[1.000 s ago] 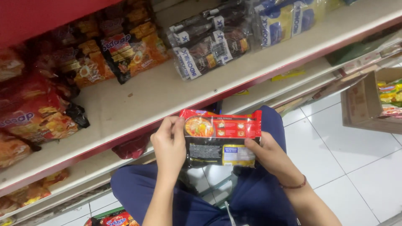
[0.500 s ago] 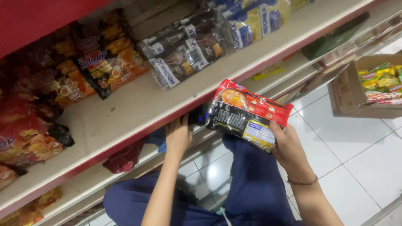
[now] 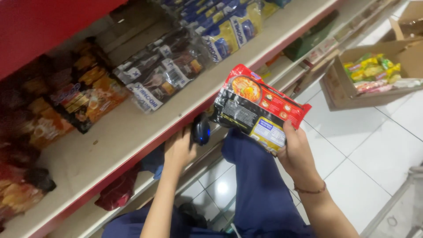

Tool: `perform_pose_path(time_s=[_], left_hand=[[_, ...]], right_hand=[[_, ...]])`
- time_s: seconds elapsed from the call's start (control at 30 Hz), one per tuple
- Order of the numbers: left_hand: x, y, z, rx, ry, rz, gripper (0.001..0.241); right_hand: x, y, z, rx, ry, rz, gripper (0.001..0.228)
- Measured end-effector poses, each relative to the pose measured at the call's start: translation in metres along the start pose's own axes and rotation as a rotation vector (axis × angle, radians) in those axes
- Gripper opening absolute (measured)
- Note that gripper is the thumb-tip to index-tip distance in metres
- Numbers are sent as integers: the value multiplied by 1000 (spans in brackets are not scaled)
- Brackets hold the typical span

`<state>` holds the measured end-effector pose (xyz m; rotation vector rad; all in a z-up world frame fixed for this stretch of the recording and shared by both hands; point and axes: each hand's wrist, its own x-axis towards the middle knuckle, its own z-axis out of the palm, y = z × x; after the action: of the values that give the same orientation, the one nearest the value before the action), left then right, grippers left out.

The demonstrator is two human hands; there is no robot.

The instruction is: Scanning, cleaning, and organizing instant noodle packages on grocery store shelves.

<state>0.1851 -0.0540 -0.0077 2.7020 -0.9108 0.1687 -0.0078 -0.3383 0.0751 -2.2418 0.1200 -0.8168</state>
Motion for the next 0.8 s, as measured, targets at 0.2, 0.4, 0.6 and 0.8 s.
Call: perform_pose_path(time_s=[0.2,0.4,0.6,0.8], left_hand=[[-45,45,-26,-156,169,178,75],[-101,129,-102,-846,186,48,47],[-133,151,-115,-946,-118,-93,46],[-153,149,-94,-907,46,-4,25]], right_hand=[[24,-20,7,1252,156,672,42],[27,-17,15,1094,162,639,39],[27,-27,21,1005,103,573,36],[27,-30,24,1071,78,537,37]])
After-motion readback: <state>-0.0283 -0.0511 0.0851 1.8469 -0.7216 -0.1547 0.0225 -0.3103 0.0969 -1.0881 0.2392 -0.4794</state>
